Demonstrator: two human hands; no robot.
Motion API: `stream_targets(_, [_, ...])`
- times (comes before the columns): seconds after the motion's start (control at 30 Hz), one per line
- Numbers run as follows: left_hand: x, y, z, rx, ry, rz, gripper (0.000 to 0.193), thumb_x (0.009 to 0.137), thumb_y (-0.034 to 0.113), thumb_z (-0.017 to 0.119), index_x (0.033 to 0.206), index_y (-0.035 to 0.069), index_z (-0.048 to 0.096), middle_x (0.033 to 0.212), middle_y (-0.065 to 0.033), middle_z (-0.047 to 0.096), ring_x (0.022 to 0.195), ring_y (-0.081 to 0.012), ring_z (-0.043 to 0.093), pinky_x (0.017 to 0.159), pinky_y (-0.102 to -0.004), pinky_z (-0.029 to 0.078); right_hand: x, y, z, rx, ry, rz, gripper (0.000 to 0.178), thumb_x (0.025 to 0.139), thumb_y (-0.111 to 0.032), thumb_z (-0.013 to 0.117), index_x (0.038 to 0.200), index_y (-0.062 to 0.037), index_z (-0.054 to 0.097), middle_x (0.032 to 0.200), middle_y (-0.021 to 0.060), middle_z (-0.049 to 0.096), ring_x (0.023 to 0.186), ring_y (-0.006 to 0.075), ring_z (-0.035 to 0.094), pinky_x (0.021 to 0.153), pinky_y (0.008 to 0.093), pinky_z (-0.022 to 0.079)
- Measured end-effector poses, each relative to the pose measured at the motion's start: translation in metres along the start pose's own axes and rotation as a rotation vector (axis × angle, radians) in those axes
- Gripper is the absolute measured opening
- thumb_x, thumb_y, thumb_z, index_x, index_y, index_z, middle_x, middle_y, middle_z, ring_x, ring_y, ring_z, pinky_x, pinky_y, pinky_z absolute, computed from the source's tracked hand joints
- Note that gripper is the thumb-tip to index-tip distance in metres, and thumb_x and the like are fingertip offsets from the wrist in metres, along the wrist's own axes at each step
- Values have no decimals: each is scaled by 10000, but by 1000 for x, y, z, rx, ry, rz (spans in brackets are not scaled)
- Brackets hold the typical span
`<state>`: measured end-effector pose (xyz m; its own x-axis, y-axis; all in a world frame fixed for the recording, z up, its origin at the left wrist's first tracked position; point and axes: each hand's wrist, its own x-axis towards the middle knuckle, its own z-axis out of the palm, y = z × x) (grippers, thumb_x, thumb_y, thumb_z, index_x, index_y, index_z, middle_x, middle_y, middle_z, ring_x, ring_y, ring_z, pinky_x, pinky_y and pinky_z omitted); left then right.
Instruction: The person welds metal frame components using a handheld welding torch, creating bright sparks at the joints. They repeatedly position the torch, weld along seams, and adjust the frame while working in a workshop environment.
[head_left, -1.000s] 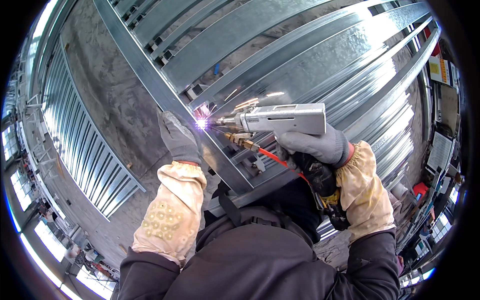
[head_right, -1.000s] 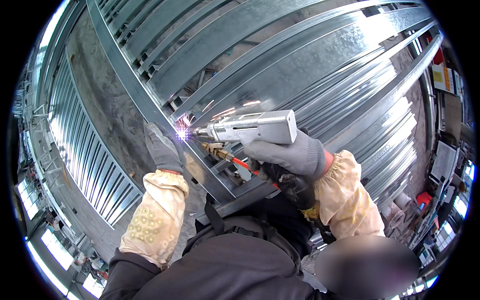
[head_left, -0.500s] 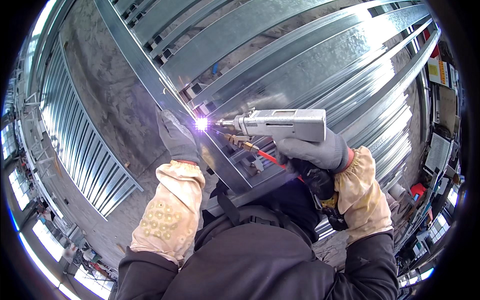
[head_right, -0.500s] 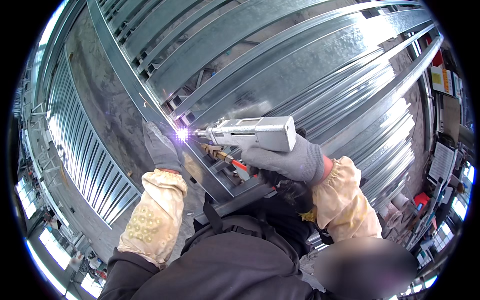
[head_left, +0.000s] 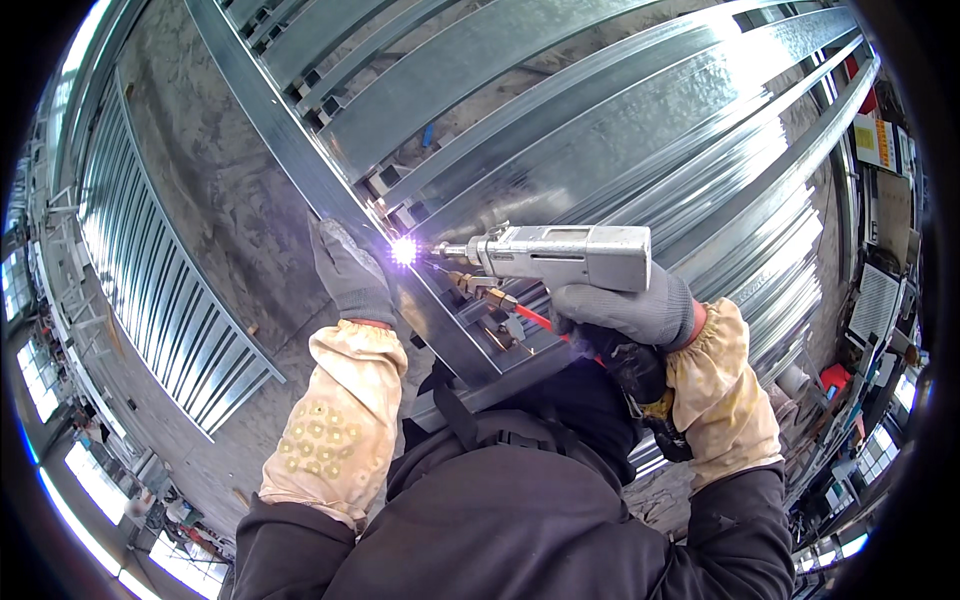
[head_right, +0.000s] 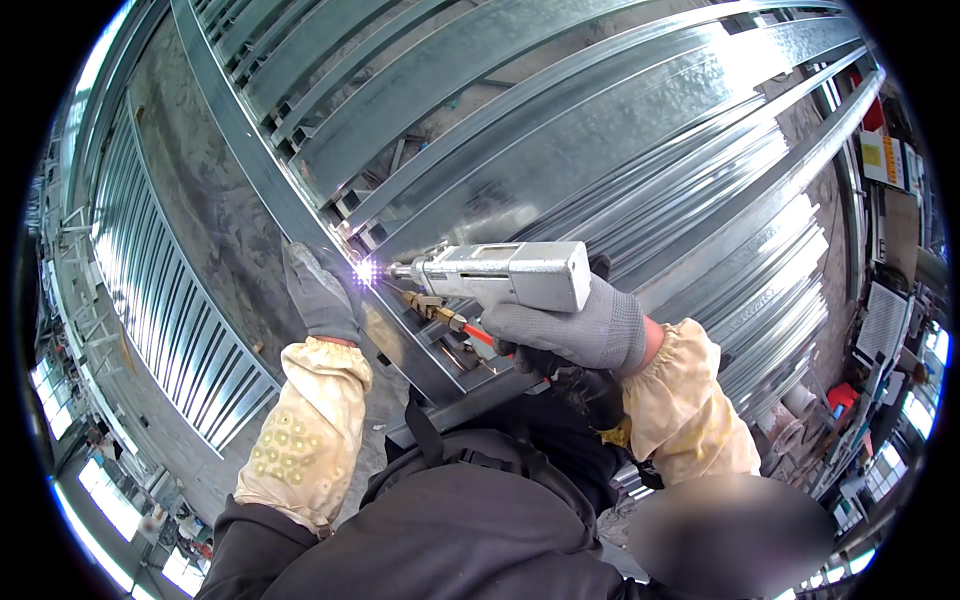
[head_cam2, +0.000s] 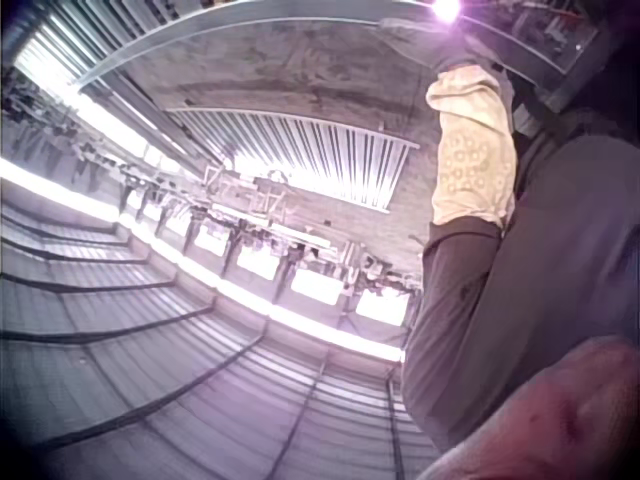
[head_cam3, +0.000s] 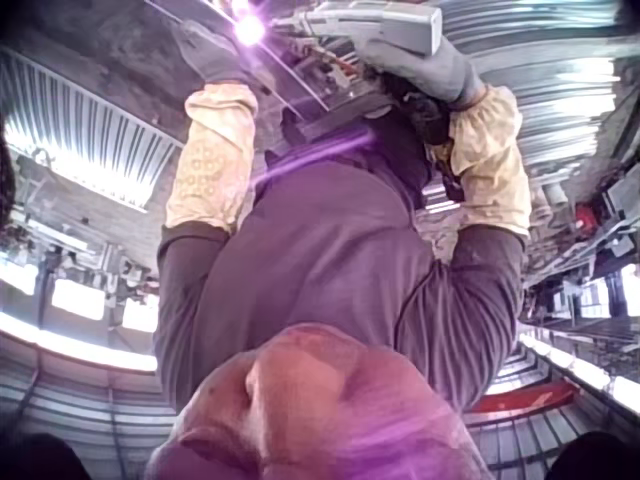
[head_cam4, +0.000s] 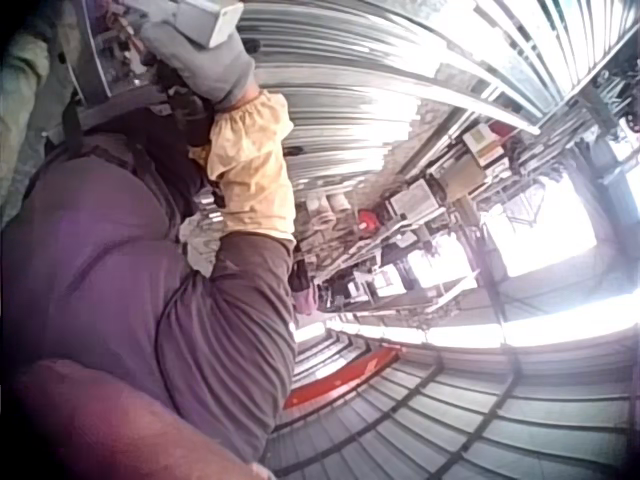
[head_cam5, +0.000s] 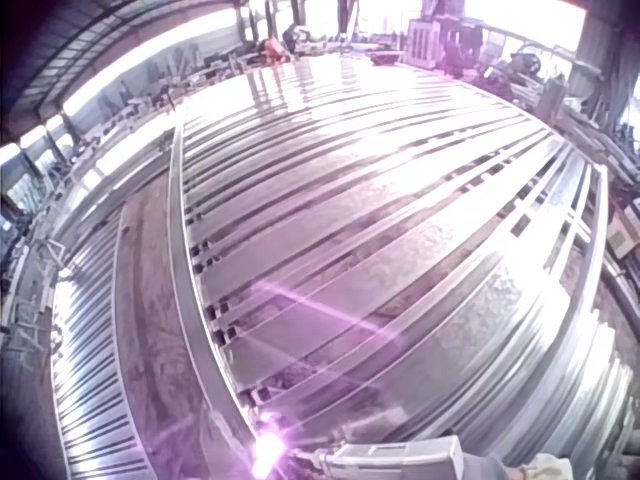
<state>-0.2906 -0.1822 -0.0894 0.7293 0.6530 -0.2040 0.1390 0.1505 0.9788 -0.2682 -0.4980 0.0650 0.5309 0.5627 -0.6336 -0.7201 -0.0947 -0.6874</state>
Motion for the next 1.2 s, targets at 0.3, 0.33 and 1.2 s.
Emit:
stream_targets(0.3, [-3,7,2,36,-41,-34,378,1083,342,480,1281,41,594,977,24,591,802,-52,545,675,-190,487,-4,1,-2,27,-5,22,383,931,-268,729,1195,-2,647,879,48,704,713,85,666,596,239,550])
stream_targets(0.33, [-3,5,1,29,-26,-37,393,1085,346,474,1293,32,587,978,12,595,805,-60,547,677,-196,489,-3,2,-2,23,-10,0,379,933,-271,728,1190,-4,649,873,47,704,707,85,665,591,238,549])
stream_targets(1.2, [-1,5,-3,108,-37,15,388,1089,298,461,1308,-13,540,1064,-31,583,909,-94,545,793,-224,480,-13,4,2,65,23,68,350,928,-255,737,1151,2,653,833,39,690,670,87,656,556,243,540])
